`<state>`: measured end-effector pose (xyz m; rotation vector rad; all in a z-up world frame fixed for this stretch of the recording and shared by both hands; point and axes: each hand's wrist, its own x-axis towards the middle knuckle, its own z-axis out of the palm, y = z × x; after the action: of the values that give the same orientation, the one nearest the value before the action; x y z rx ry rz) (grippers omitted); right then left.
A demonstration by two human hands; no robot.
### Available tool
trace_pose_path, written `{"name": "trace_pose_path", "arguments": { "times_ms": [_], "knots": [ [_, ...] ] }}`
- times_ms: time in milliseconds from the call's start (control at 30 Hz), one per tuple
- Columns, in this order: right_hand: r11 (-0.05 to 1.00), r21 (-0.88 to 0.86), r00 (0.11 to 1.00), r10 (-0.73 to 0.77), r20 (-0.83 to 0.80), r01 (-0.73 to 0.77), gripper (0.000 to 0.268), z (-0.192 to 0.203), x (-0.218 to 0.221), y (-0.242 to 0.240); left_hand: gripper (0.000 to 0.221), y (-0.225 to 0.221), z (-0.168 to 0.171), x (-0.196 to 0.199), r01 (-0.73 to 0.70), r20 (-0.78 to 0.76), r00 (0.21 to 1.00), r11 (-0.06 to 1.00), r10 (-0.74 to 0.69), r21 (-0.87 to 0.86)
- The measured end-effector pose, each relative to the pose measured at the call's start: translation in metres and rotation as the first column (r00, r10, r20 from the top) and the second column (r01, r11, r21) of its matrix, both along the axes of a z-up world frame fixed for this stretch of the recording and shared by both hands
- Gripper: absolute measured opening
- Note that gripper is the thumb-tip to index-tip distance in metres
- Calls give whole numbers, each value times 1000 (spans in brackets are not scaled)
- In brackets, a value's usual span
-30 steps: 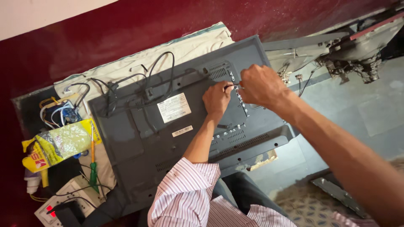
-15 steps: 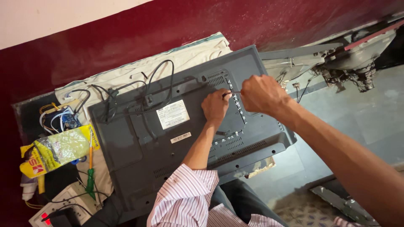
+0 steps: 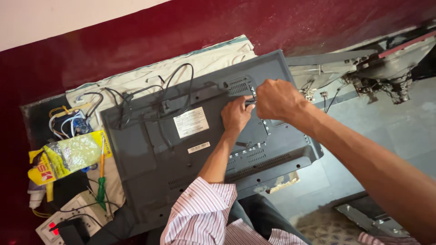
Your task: The person uses a red-handled screwdriver to remove screws from the back panel of a television. They systematically loosen and remove several screws along the top edge of the device.
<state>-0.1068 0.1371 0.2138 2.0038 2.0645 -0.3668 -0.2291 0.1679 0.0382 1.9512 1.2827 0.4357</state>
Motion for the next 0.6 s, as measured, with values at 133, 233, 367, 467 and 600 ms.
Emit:
{"name": "trace_pose_path", "arguments": {
  "times_ms": [133,233,367,467,600],
  "knots": [
    [993,-37,993,114,10,-113,13,-6,6,6,36,1,-3,-1,7,35,999,1000,-6,-19],
    [906,269,936,350,-38,-328,12,-7,10,3,34,-2,-5,0,2,39,999,1000,-2,1],
    [951,157,962,272,-14,-267,8,4,-4,7,33,1,3,-3,20,-14,1000,1000,-20,-5],
    [995,-86,994,61,94,-53,14,10,-11,10,32,0,7,-4,31,5,1000,998,-31,-53],
    [997,-50,997,67,25,-66,13,3,-2,13,29,1,5,-4,23,62,998,998,-20,-54]
  ]
}}
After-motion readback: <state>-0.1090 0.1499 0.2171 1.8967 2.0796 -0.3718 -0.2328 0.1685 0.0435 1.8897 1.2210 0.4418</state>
